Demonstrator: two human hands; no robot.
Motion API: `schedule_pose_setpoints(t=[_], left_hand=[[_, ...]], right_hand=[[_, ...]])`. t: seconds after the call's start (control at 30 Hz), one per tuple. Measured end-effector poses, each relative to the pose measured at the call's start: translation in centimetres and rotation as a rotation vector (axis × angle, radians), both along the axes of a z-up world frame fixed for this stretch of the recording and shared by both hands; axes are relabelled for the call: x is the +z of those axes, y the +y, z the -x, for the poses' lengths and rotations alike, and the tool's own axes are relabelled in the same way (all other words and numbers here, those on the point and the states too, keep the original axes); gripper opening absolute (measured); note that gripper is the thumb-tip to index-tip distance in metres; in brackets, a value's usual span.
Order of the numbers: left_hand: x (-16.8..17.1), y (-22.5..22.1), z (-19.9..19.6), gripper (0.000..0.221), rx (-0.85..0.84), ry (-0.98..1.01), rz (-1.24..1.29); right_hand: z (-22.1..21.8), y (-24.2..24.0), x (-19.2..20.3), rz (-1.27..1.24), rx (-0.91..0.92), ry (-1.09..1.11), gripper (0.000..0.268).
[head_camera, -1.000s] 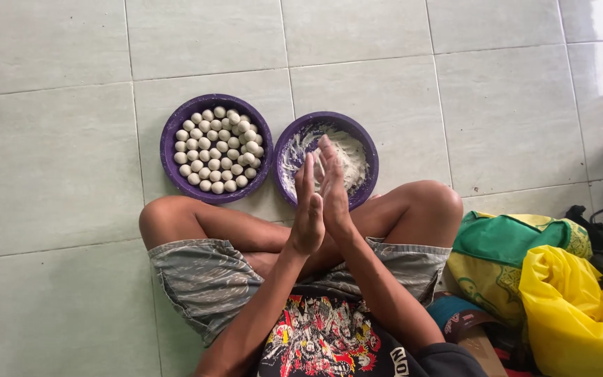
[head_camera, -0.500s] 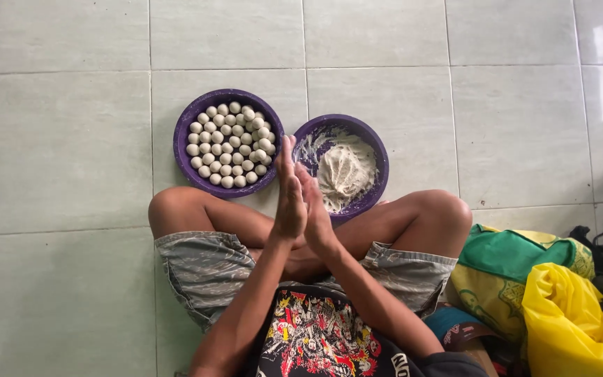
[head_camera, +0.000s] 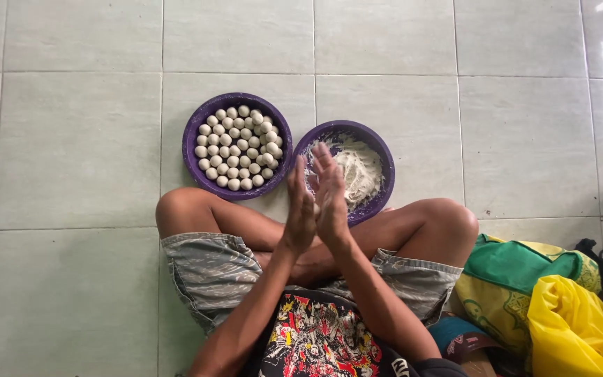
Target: Rolling small pieces of dough into balls and placing them in a bowl
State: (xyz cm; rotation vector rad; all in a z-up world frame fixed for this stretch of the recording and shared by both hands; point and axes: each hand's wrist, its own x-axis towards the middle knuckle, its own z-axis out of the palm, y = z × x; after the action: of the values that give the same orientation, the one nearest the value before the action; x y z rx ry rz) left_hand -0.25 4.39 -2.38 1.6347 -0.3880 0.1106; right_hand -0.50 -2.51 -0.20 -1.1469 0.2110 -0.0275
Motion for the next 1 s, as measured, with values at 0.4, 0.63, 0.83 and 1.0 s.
schedule_pose_setpoints(t=[0.4, 0.63, 0.83, 1.0], left_hand=[[1.7, -1.0, 1.1, 0.087, -0.08, 0.075, -0.009], [1.8, -2.1, -0.3, 0.084, -0.061, 0.07, 0.064], [2.0, -1.7, 1.9, 0.08, -0.141, 0.086, -0.021], [0.7, -1.8, 1.5, 0.081, -0.125, 0.072, -0.047]], right_hand=[[0.1, -1.4, 1.3, 0.003, -0.05, -0.02, 0.075], [1.3, -1.6, 2.1, 0.026, -0.078, -0.034, 0.079], [0.8, -2.5, 1.4, 0.003, -0.108, -0.015, 0.079], [2.0, -1.3, 2.5, 0.026, -0.08, 0.012, 0.073]])
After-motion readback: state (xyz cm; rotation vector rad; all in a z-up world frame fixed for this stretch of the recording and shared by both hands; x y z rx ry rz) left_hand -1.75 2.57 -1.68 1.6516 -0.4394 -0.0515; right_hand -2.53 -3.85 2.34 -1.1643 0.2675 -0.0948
